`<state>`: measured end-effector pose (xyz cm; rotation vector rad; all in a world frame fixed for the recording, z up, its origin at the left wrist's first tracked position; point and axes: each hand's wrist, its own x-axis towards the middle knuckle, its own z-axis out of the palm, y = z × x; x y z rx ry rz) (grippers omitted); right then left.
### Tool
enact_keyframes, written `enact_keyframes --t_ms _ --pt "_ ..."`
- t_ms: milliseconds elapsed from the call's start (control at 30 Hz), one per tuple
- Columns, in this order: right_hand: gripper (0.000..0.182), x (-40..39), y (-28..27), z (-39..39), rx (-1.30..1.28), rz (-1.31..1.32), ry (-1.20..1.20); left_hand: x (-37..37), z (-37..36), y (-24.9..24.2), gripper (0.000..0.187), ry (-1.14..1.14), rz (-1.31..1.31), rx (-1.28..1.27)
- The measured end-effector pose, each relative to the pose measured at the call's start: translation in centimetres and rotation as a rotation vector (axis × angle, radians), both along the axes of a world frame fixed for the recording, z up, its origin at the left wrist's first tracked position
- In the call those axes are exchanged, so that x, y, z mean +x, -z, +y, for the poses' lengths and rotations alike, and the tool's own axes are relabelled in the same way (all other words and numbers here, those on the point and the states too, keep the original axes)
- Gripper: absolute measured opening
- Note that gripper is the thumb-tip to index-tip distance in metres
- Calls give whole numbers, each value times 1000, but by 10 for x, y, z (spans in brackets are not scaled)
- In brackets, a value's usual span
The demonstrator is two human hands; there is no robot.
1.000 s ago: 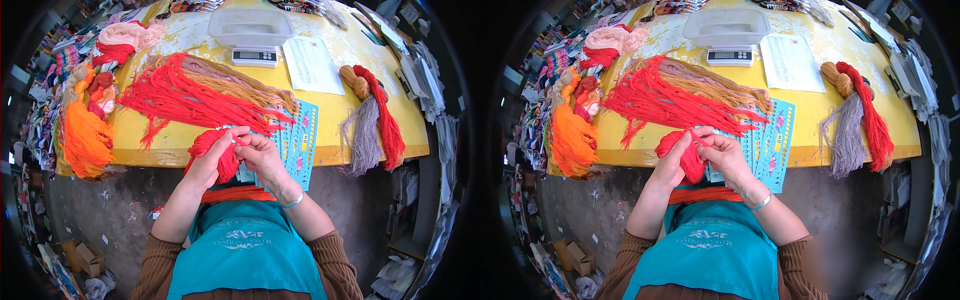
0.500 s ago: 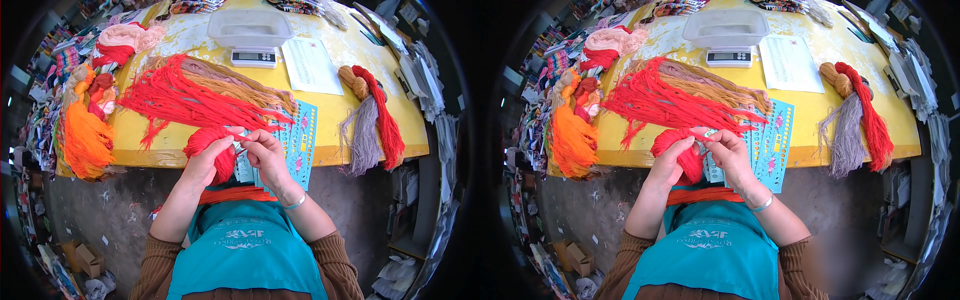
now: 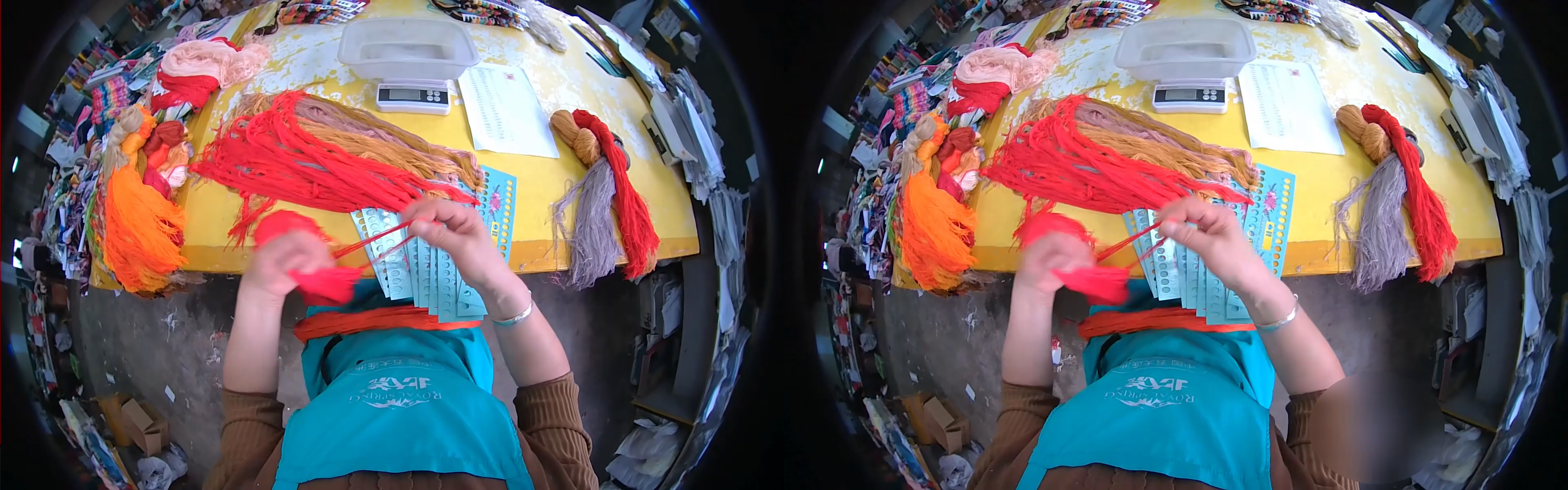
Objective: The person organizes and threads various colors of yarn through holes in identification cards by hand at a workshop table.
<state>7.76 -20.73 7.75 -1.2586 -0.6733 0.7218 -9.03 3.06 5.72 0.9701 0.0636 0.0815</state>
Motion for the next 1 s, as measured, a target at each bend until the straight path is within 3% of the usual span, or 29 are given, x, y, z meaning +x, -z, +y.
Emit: enact_keyframes --t_ms 67,100,133,167,233,300,367,400,433,467,500,533,567,600,667,767,833,867,900,1000 --pt "13 6 2 0 242 322 29 -12 29 -10 33 -61 -239 -615" --pt "16 8 -4 0 351 500 45 -25 56 -10 33 -135 -257 -752" --pt "18 12 -9 1 458 679 58 -41 76 -13 32 -230 -293 -805" --pt "21 24 -10 -3 396 729 118 -59 94 -16 31 -306 -312 -794" --pt "24 65 -8 -26 581 829 43 -112 153 -5 28 -489 -355 -676" --pt "28 104 -28 -65 370 392 341 -172 206 6 25 -683 -382 -567" --pt "31 155 -47 -114 284 189 708 -218 231 4 23 -903 -374 -496" --pt "28 191 -45 -158 355 155 640 -239 244 4 22 -1034 -358 -429" --pt "23 242 -44 -212 277 91 1042 -261 260 11 28 -1045 -381 -342" --pt "16 264 -57 -255 256 -163 1187 -258 253 5 28 -1046 -382 -347" --pt "12 290 -72 -300 160 -264 1482 -250 234 -12 33 -975 -411 -288" --pt "10 292 -88 -321 264 -397 1596 -238 214 -27 43 -903 -439 -230" --pt "12 315 -90 -370 212 -473 1580 -221 195 -35 53 -789 -481 -260" --pt "13 299 -105 -363 174 -538 1547 -196 170 -44 53 -787 -482 -265" --pt "19 261 -120 -320 144 -638 1399 -139 118 -58 55 -501 -467 -363" --pt "22 186 -103 -220 -99 -676 1039 -72 69 -41 56 -285 -443 -471" --pt "23 142 -69 -168 -129 -557 603 -33 38 -19 51 -167 -363 -452" --pt "18 117 -61 -144 -314 -437 545 -11 19 -13 47 -60 -332 -444" --pt "20 99 -49 -128 -369 -365 322 9 -5 -12 43 1 -272 -485" --pt "37 60 -13 -92 -243 -120 -11 57 -62 -21 40 98 80 -312"
